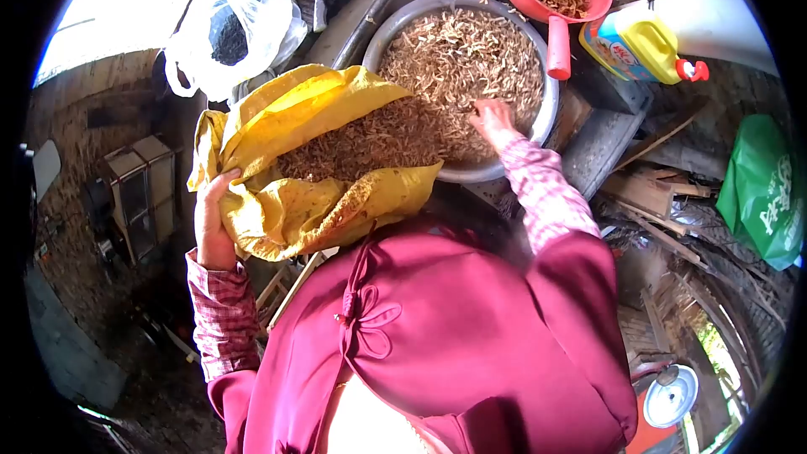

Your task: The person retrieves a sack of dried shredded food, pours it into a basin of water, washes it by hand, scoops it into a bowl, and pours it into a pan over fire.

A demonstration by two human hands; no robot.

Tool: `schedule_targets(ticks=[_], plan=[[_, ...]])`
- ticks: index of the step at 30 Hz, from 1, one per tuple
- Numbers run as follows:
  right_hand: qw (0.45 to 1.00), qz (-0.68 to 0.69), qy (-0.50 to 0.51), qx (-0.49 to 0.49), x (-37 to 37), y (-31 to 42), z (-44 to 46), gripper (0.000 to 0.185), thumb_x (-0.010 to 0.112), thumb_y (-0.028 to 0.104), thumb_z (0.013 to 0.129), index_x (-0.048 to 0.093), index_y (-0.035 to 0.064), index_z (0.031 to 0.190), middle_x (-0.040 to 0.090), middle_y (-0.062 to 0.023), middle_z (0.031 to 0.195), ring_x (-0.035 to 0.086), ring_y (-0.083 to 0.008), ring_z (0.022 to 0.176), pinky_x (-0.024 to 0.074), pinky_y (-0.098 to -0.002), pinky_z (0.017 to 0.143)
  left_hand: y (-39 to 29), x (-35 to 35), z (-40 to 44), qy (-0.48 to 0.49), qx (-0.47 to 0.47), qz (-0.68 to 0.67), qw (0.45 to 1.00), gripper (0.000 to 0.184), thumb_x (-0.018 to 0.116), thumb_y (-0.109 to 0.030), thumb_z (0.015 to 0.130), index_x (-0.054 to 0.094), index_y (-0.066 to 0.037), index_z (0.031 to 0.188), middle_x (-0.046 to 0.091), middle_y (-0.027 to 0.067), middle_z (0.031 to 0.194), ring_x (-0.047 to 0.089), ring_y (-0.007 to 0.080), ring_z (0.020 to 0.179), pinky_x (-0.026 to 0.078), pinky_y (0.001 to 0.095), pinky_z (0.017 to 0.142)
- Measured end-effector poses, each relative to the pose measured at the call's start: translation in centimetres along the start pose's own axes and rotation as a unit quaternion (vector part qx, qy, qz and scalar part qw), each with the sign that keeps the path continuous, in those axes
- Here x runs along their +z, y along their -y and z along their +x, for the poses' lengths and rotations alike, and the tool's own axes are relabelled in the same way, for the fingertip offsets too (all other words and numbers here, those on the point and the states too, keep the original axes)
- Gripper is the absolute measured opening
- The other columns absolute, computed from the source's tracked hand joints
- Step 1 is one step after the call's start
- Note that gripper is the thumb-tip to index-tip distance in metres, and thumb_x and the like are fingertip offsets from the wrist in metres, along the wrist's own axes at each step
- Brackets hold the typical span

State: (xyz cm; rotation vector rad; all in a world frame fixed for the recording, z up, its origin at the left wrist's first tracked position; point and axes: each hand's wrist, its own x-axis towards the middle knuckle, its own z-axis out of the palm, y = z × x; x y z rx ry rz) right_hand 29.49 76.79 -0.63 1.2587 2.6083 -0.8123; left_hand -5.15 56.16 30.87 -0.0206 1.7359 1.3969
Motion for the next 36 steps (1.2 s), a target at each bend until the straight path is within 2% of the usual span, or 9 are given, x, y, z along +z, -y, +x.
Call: schedule_targets(ticks=[4, 6, 9, 21, 23, 26, 31, 34, 36], plan=[[0.971, 0.222, -0.041, 0.082, -8.3, 2.7, -2.9, 0.036, 0.064, 0.015, 0.083, 0.062, 0.0063, 0.117, 0.069, -0.0144, 0.096, 0.067, -0.0245, 0.077, 0.0541, -0.0349, 0.068, -0.3, 0.1, -0.7, 0.029, 0.019, 0.013, 0.999, 0.034, 0.058, -0.008, 0.081, 0.057, 0.001, 0.114, 0.064, 0.0090, 0.101, 0.064, 0.0174, 0.084, 0.052, 0.0276, 0.073], [0.837, 0.515, -0.065, 0.173, -7.1, 1.2, -3.1, 0.036, 0.063, 0.017, 0.084, 0.061, 0.0078, 0.119, 0.070, -0.0143, 0.089, 0.067, -0.0251, 0.073, 0.0521, -0.0368, 0.064, -0.2, -0.7, -0.4, 0.059, 0.022, 0.042, 0.997, 0.032, 0.057, -0.015, 0.084, 0.058, 0.000, 0.113, 0.062, 0.0091, 0.108, 0.062, 0.0180, 0.094, 0.050, 0.0290, 0.082], [0.987, -0.008, -0.147, -0.064, -2.4, -2.7, -3.5, 0.035, 0.062, 0.018, 0.085, 0.061, 0.0078, 0.119, 0.068, -0.0168, 0.084, 0.066, -0.0292, 0.071, 0.0504, -0.0390, 0.062, 0.3, -1.4, -0.3, 0.061, 0.024, 0.066, 0.996, 0.032, 0.054, -0.020, 0.087, 0.059, 0.000, 0.111, 0.060, 0.0098, 0.113, 0.059, 0.0179, 0.101, 0.047, 0.0295, 0.087], [0.915, 0.005, -0.252, -0.314, 4.4, 15.8, 2.0, 0.009, 0.057, 0.013, 0.084, 0.061, 0.0100, 0.091, 0.050, -0.0051, 0.055, 0.050, -0.0189, 0.044, 0.0447, -0.0338, 0.042, 0.4, -0.3, -1.2, 0.029, 0.026, -0.010, 0.999, 0.035, 0.057, -0.012, 0.084, 0.055, 0.001, 0.117, 0.061, 0.0117, 0.110, 0.062, 0.0213, 0.096, 0.051, 0.0315, 0.084], [0.909, -0.360, 0.072, -0.196, 6.8, 14.3, 5.1, 0.007, 0.055, 0.010, 0.078, 0.060, 0.0079, 0.074, 0.052, -0.0082, 0.054, 0.053, -0.0225, 0.047, 0.0449, -0.0361, 0.043, 0.4, 0.0, -1.2, 0.018, 0.015, -0.037, 0.999, 0.040, 0.060, -0.007, 0.081, 0.053, 0.000, 0.119, 0.063, 0.0115, 0.108, 0.064, 0.0219, 0.091, 0.053, 0.0318, 0.080], [0.943, -0.058, -0.184, -0.272, 4.7, 8.7, 3.9, 0.011, 0.056, 0.012, 0.078, 0.060, 0.0064, 0.070, 0.054, -0.0077, 0.056, 0.053, -0.0206, 0.049, 0.0443, -0.0356, 0.044, 0.9, -1.1, -0.6, 0.019, 0.015, -0.032, 0.999, 0.042, 0.061, -0.008, 0.081, 0.051, 0.000, 0.121, 0.062, 0.0109, 0.111, 0.063, 0.0219, 0.096, 0.052, 0.0325, 0.084], [0.997, 0.030, 0.051, -0.042, -6.9, 7.4, -1.3, 0.043, 0.065, 0.031, 0.080, 0.057, 0.0078, 0.115, 0.062, -0.0150, 0.072, 0.062, -0.0317, 0.066, 0.0499, -0.0444, 0.061, 1.6, -1.8, -0.2, 0.026, 0.025, 0.006, 0.999, 0.043, 0.059, -0.020, 0.085, 0.051, 0.000, 0.122, 0.059, 0.0114, 0.114, 0.061, 0.0209, 0.099, 0.050, 0.0313, 0.087], [0.965, 0.051, -0.128, -0.226, -1.4, 6.7, -2.4, 0.043, 0.067, 0.029, 0.080, 0.058, 0.0092, 0.117, 0.061, -0.0137, 0.070, 0.061, -0.0284, 0.063, 0.0493, -0.0414, 0.059, 1.8, -2.6, 0.1, 0.032, 0.029, 0.011, 0.999, 0.041, 0.058, -0.021, 0.085, 0.052, 0.000, 0.121, 0.059, 0.0114, 0.114, 0.060, 0.0207, 0.099, 0.050, 0.0313, 0.087], [0.968, 0.044, -0.014, -0.245, -0.8, 9.2, -3.3, 0.040, 0.066, 0.027, 0.080, 0.059, 0.0077, 0.114, 0.060, -0.0132, 0.067, 0.060, -0.0286, 0.062, 0.0486, -0.0411, 0.057, 1.9, -2.4, -0.1, 0.029, 0.036, 0.004, 0.999, 0.042, 0.058, -0.020, 0.085, 0.051, -0.001, 0.121, 0.059, 0.0115, 0.115, 0.060, 0.0210, 0.100, 0.050, 0.0317, 0.087]])
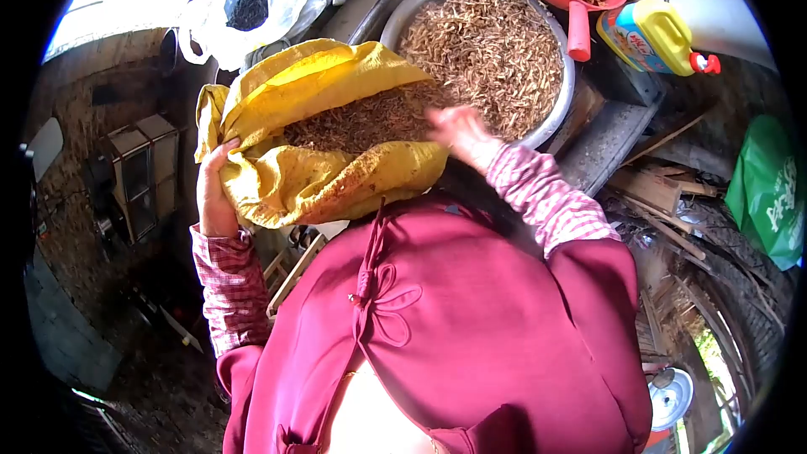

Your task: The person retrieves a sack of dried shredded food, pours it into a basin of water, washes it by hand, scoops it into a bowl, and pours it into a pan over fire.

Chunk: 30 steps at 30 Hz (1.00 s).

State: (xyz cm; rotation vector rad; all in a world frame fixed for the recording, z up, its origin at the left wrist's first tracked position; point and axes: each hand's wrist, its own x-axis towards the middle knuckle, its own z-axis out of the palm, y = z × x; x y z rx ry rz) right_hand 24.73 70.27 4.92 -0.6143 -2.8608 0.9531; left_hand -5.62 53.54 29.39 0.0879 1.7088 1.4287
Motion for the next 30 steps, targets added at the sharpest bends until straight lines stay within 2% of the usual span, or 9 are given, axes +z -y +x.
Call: schedule_targets(ticks=[1, 2, 5, 11, 13, 19, 24, 26, 30], plan=[[0.987, 0.033, 0.148, 0.061, -0.5, 1.8, 0.7, 0.038, 0.066, 0.027, 0.080, 0.060, 0.0070, 0.111, 0.059, -0.0129, 0.066, 0.061, -0.0304, 0.063, 0.0481, -0.0422, 0.057, 0.0, 0.2, 0.1, -0.002, 0.003, -0.002, 1.000, 0.042, 0.058, -0.020, 0.085, 0.051, -0.001, 0.122, 0.059, 0.0116, 0.115, 0.060, 0.0212, 0.100, 0.050, 0.0318, 0.087], [0.997, 0.005, -0.005, -0.078, 1.5, 0.7, -0.5, 0.029, 0.065, 0.022, 0.079, 0.062, 0.0066, 0.103, 0.057, -0.0116, 0.061, 0.057, -0.0264, 0.053, 0.0465, -0.0399, 0.049, 0.2, 0.0, 0.4, 0.000, 0.004, -0.006, 1.000, 0.044, 0.057, -0.020, 0.085, 0.050, -0.001, 0.123, 0.058, 0.0120, 0.116, 0.060, 0.0223, 0.101, 0.049, 0.0331, 0.088], [0.989, -0.105, -0.055, -0.085, 4.1, -5.9, -2.5, 0.022, 0.065, 0.017, 0.076, 0.063, 0.0069, 0.096, 0.054, -0.0097, 0.056, 0.053, -0.0227, 0.048, 0.0436, -0.0383, 0.044, 0.0, 0.0, 0.6, -0.010, -0.011, -0.017, 1.000, 0.045, 0.057, -0.019, 0.085, 0.048, -0.001, 0.125, 0.058, 0.0125, 0.117, 0.060, 0.0236, 0.102, 0.049, 0.0344, 0.089], [0.961, 0.137, -0.022, 0.237, -4.6, -1.6, -4.8, 0.030, 0.065, 0.028, 0.084, 0.068, 0.0028, 0.101, 0.061, -0.0057, 0.063, 0.058, -0.0139, 0.055, 0.0470, -0.0280, 0.049, 0.7, -1.1, 1.1, -0.003, -0.012, -0.035, 0.999, 0.045, 0.057, -0.017, 0.084, 0.049, 0.000, 0.125, 0.058, 0.0136, 0.118, 0.060, 0.0245, 0.104, 0.049, 0.0353, 0.090], [0.798, 0.462, 0.071, 0.380, -1.9, -1.0, -5.9, 0.045, 0.063, 0.041, 0.087, 0.065, -0.0010, 0.103, 0.065, -0.0057, 0.071, 0.063, -0.0136, 0.063, 0.0509, -0.0255, 0.059, 0.7, -1.1, 1.2, -0.002, -0.022, -0.054, 0.998, 0.042, 0.059, -0.013, 0.082, 0.051, 0.000, 0.122, 0.060, 0.0127, 0.114, 0.061, 0.0237, 0.100, 0.051, 0.0346, 0.087], [0.594, 0.674, -0.049, 0.437, 0.8, 2.4, -4.8, 0.037, 0.061, 0.033, 0.089, 0.063, -0.0007, 0.105, 0.065, -0.0052, 0.079, 0.064, -0.0165, 0.071, 0.0518, -0.0293, 0.071, 0.7, -1.1, 1.4, -0.005, -0.028, -0.082, 0.996, 0.044, 0.063, -0.006, 0.079, 0.053, -0.001, 0.122, 0.063, 0.0109, 0.109, 0.064, 0.0217, 0.094, 0.053, 0.0330, 0.082], [0.875, 0.407, -0.051, 0.258, -4.9, 6.2, -4.2, 0.024, 0.064, 0.009, 0.083, 0.065, -0.0045, 0.104, 0.068, -0.0072, 0.081, 0.060, -0.0071, 0.074, 0.0492, -0.0252, 0.064, 1.3, -1.6, 1.0, -0.029, -0.032, -0.099, 0.994, 0.044, 0.064, -0.010, 0.080, 0.053, -0.002, 0.122, 0.063, 0.0108, 0.111, 0.063, 0.0234, 0.096, 0.052, 0.0350, 0.085], [0.955, 0.266, -0.071, 0.113, -4.6, 7.1, -5.3, 0.023, 0.061, 0.007, 0.083, 0.066, -0.0023, 0.103, 0.069, -0.0161, 0.084, 0.065, -0.0163, 0.070, 0.0503, -0.0284, 0.062, 2.9, -3.3, 1.5, -0.036, -0.010, -0.090, 0.995, 0.041, 0.059, -0.019, 0.084, 0.055, -0.002, 0.121, 0.061, 0.0122, 0.116, 0.060, 0.0248, 0.103, 0.048, 0.0361, 0.092], [0.944, 0.254, -0.116, 0.174, -4.7, 6.5, -4.9, 0.024, 0.060, 0.007, 0.084, 0.065, 0.0002, 0.106, 0.067, -0.0176, 0.079, 0.065, -0.0206, 0.065, 0.0493, -0.0311, 0.060, 3.2, -2.8, 0.6, -0.053, 0.012, -0.120, 0.991, 0.036, 0.056, -0.024, 0.087, 0.059, -0.003, 0.116, 0.059, 0.0122, 0.119, 0.057, 0.0245, 0.110, 0.045, 0.0366, 0.097]])
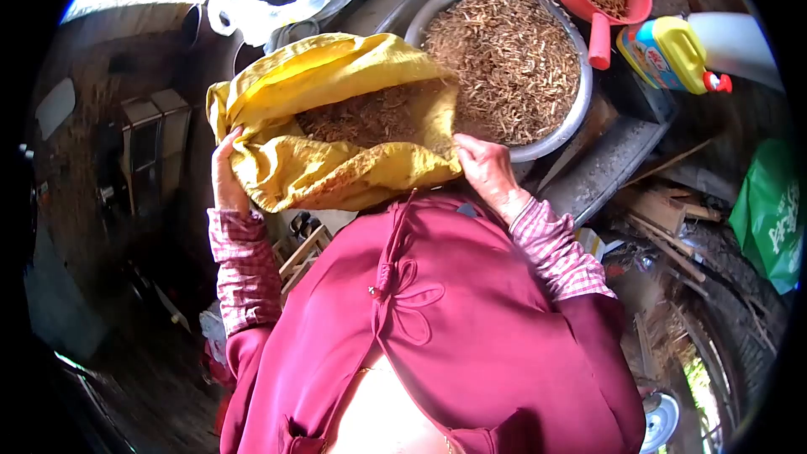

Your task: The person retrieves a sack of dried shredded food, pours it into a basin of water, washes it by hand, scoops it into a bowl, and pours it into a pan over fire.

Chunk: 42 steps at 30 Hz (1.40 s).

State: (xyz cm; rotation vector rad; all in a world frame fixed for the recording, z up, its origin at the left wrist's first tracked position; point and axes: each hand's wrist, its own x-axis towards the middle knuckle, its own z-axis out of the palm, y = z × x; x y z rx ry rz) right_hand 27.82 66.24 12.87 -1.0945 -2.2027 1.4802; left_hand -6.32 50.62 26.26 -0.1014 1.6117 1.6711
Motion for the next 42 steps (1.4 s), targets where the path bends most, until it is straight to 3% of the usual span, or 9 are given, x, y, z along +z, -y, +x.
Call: schedule_targets(ticks=[7, 9, 17, 20, 23, 26, 29, 34, 42], plan=[[0.953, 0.258, -0.008, 0.159, 0.2, -1.9, 2.2, 0.046, 0.067, 0.033, 0.087, 0.061, -0.0034, 0.114, 0.068, -0.0078, 0.090, 0.060, -0.0106, 0.077, 0.0484, -0.0230, 0.070, -0.2, -1.1, 1.3, 0.025, -0.019, -0.062, 0.998, 0.040, 0.067, -0.012, 0.080, 0.055, -0.001, 0.117, 0.066, 0.0109, 0.105, 0.066, 0.0225, 0.090, 0.054, 0.0334, 0.082], [0.895, 0.303, 0.025, 0.326, -0.2, -1.5, 3.7, 0.044, 0.066, 0.036, 0.088, 0.064, -0.0032, 0.107, 0.066, -0.0048, 0.089, 0.059, -0.0088, 0.076, 0.0479, -0.0223, 0.069, -0.2, -0.9, 1.2, 0.019, -0.018, -0.060, 0.998, 0.041, 0.067, -0.013, 0.081, 0.054, -0.001, 0.117, 0.066, 0.0110, 0.105, 0.066, 0.0226, 0.089, 0.054, 0.0336, 0.081], [0.981, 0.138, 0.091, 0.097, 4.4, -3.1, 7.1, 0.043, 0.059, 0.040, 0.092, 0.062, 0.0021, 0.070, 0.052, 0.0044, 0.064, 0.042, -0.0052, 0.061, 0.0364, -0.0266, 0.056, 0.4, -1.3, 1.6, 0.054, 0.004, -0.034, 0.998, 0.041, 0.065, -0.015, 0.083, 0.053, -0.001, 0.120, 0.064, 0.0105, 0.108, 0.065, 0.0215, 0.092, 0.054, 0.0330, 0.082], [0.977, 0.145, 0.079, 0.133, 2.8, -0.4, 6.8, 0.051, 0.054, 0.046, 0.093, 0.053, 0.0046, 0.063, 0.046, 0.0056, 0.062, 0.037, -0.0052, 0.060, 0.0316, -0.0265, 0.053, 0.9, -2.6, 2.5, 0.060, -0.004, -0.046, 0.997, 0.042, 0.066, -0.013, 0.083, 0.052, -0.001, 0.121, 0.064, 0.0117, 0.107, 0.065, 0.0228, 0.092, 0.054, 0.0335, 0.082], [0.992, 0.046, 0.076, 0.092, 3.5, 0.2, 6.3, 0.046, 0.063, 0.044, 0.087, 0.059, 0.0031, 0.067, 0.046, 0.0042, 0.060, 0.038, -0.0072, 0.057, 0.0326, -0.0292, 0.051, 1.2, -3.1, 3.0, 0.071, -0.012, -0.061, 0.996, 0.040, 0.068, -0.014, 0.083, 0.054, -0.001, 0.118, 0.066, 0.0111, 0.104, 0.066, 0.0226, 0.088, 0.055, 0.0331, 0.080], [0.991, -0.127, 0.024, 0.029, 5.9, -3.0, 6.7, 0.033, 0.065, 0.027, 0.083, 0.058, -0.0009, 0.068, 0.052, -0.0117, 0.057, 0.043, -0.0175, 0.052, 0.0361, -0.0353, 0.051, 1.7, -4.2, 3.9, 0.087, -0.004, -0.038, 0.996, 0.039, 0.067, -0.014, 0.083, 0.055, 0.000, 0.118, 0.065, 0.0111, 0.106, 0.066, 0.0226, 0.090, 0.054, 0.0333, 0.082], [0.995, -0.091, -0.040, 0.004, 5.7, 0.4, 6.2, 0.033, 0.063, 0.019, 0.085, 0.049, -0.0005, 0.063, 0.042, -0.0156, 0.053, 0.037, -0.0193, 0.049, 0.0312, -0.0375, 0.048, 3.4, -6.3, 4.3, 0.029, 0.010, -0.048, 0.998, 0.042, 0.068, -0.010, 0.080, 0.055, 0.000, 0.119, 0.064, 0.0096, 0.103, 0.064, 0.0207, 0.088, 0.053, 0.0333, 0.080], [0.996, 0.082, -0.011, 0.009, 7.9, 8.8, 3.1, 0.011, 0.059, 0.004, 0.090, 0.060, -0.0005, 0.080, 0.043, 0.0103, 0.067, 0.035, -0.0004, 0.061, 0.0265, -0.0205, 0.050, 6.3, -18.2, 2.7, -0.003, -0.014, -0.271, 0.962, 0.033, 0.059, -0.008, 0.089, 0.053, 0.001, 0.121, 0.064, 0.0135, 0.110, 0.064, 0.0276, 0.098, 0.053, 0.0417, 0.088], [0.962, 0.257, 0.018, 0.088, 9.7, 18.5, 7.6, 0.021, 0.054, 0.003, 0.090, 0.064, -0.0038, 0.106, 0.067, -0.0061, 0.087, 0.063, -0.0116, 0.072, 0.0513, -0.0240, 0.064, 4.7, -23.9, -0.2, -0.070, -0.022, -0.372, 0.925, 0.033, 0.058, -0.017, 0.089, 0.057, 0.002, 0.116, 0.066, 0.0173, 0.104, 0.068, 0.0267, 0.089, 0.057, 0.0392, 0.078]])
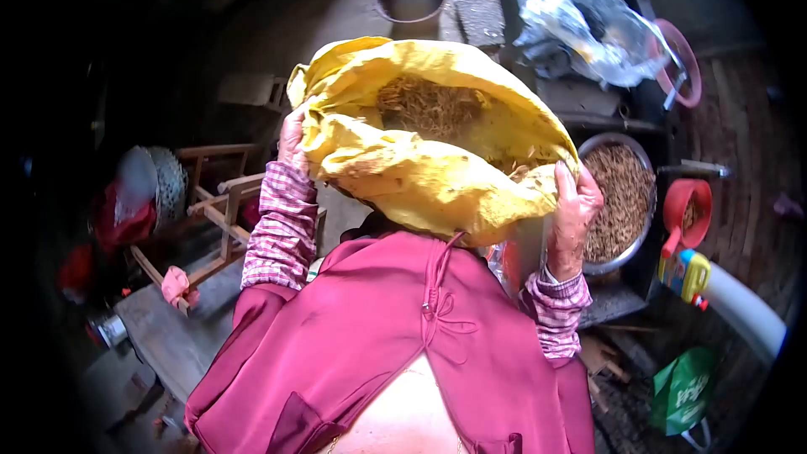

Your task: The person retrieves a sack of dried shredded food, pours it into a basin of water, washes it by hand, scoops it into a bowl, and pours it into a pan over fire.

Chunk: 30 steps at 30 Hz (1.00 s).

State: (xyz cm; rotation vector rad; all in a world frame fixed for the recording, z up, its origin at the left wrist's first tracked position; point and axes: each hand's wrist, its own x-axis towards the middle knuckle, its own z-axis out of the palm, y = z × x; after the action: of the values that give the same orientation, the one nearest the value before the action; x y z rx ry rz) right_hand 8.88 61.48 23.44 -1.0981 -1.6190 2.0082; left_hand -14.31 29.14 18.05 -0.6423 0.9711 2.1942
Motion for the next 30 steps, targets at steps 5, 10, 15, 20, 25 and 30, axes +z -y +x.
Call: schedule_targets(ticks=[5, 10, 15, 20, 25, 30], plan=[[0.993, -0.058, 0.100, -0.038, 7.9, -2.1, 0.0, 0.027, 0.055, 0.003, 0.090, 0.060, -0.0060, 0.115, 0.066, -0.0057, 0.099, 0.060, -0.0099, 0.087, 0.0472, -0.0224, 0.076, -0.5, 0.4, -0.8, -0.085, 0.179, 0.152, 0.968, 0.021, 0.071, -0.009, 0.079, 0.067, 0.002, 0.095, 0.068, 0.0128, 0.093, 0.067, 0.0177, 0.078, 0.056, 0.0287, 0.071], [0.981, -0.106, 0.143, -0.074, 11.7, 0.1, 0.0, 0.027, 0.056, 0.005, 0.091, 0.061, -0.0047, 0.116, 0.066, -0.0033, 0.096, 0.057, -0.0073, 0.082, 0.0459, -0.0211, 0.073, -0.3, 4.8, -2.7, -0.005, 0.304, 0.180, 0.935, 0.016, 0.071, -0.002, 0.078, 0.069, 0.000, 0.094, 0.070, 0.0061, 0.087, 0.064, 0.0125, 0.076, 0.053, 0.0267, 0.071], [0.966, -0.157, 0.165, -0.124, 16.6, 4.2, 0.2, 0.026, 0.055, 0.007, 0.093, 0.061, -0.0051, 0.115, 0.065, -0.0016, 0.092, 0.056, -0.0055, 0.076, 0.0444, -0.0188, 0.068, -3.4, 8.5, -2.2, 0.064, 0.387, 0.214, 0.895, 0.020, 0.072, -0.004, 0.075, 0.066, 0.004, 0.091, 0.070, 0.0073, 0.081, 0.061, 0.0101, 0.074, 0.052, 0.0300, 0.068], [0.942, -0.260, 0.156, -0.146, 19.2, 5.6, 1.2, 0.028, 0.054, 0.007, 0.093, 0.059, -0.0066, 0.117, 0.066, -0.0080, 0.101, 0.059, -0.0101, 0.086, 0.0468, -0.0225, 0.076, -7.0, 8.6, 0.3, 0.093, 0.332, 0.297, 0.891, 0.022, 0.069, -0.005, 0.078, 0.064, 0.005, 0.097, 0.068, 0.0019, 0.085, 0.055, 0.0050, 0.080, 0.049, 0.0264, 0.071], [0.970, -0.198, 0.116, -0.074, 26.2, 4.7, 5.9, 0.025, 0.056, 0.008, 0.091, 0.062, -0.0019, 0.113, 0.060, 0.0019, 0.079, 0.051, -0.0025, 0.064, 0.0405, -0.0171, 0.056, -12.2, 8.9, 8.8, 0.137, 0.315, 0.300, 0.890, 0.025, 0.067, -0.001, 0.077, 0.064, 0.005, 0.101, 0.070, 0.0048, 0.092, 0.057, 0.0050, 0.086, 0.048, 0.0261, 0.078], [0.970, -0.194, 0.125, -0.081, 37.9, 5.8, 11.0, 0.019, 0.056, 0.011, 0.092, 0.064, 0.0004, 0.106, 0.056, 0.0050, 0.072, 0.045, -0.0010, 0.058, 0.0331, -0.0164, 0.049, -22.0, 7.2, 14.7, 0.098, 0.363, 0.325, 0.868, 0.024, 0.070, -0.004, 0.075, 0.065, 0.004, 0.097, 0.069, 0.0089, 0.084, 0.056, 0.0054, 0.078, 0.048, 0.0269, 0.073]])
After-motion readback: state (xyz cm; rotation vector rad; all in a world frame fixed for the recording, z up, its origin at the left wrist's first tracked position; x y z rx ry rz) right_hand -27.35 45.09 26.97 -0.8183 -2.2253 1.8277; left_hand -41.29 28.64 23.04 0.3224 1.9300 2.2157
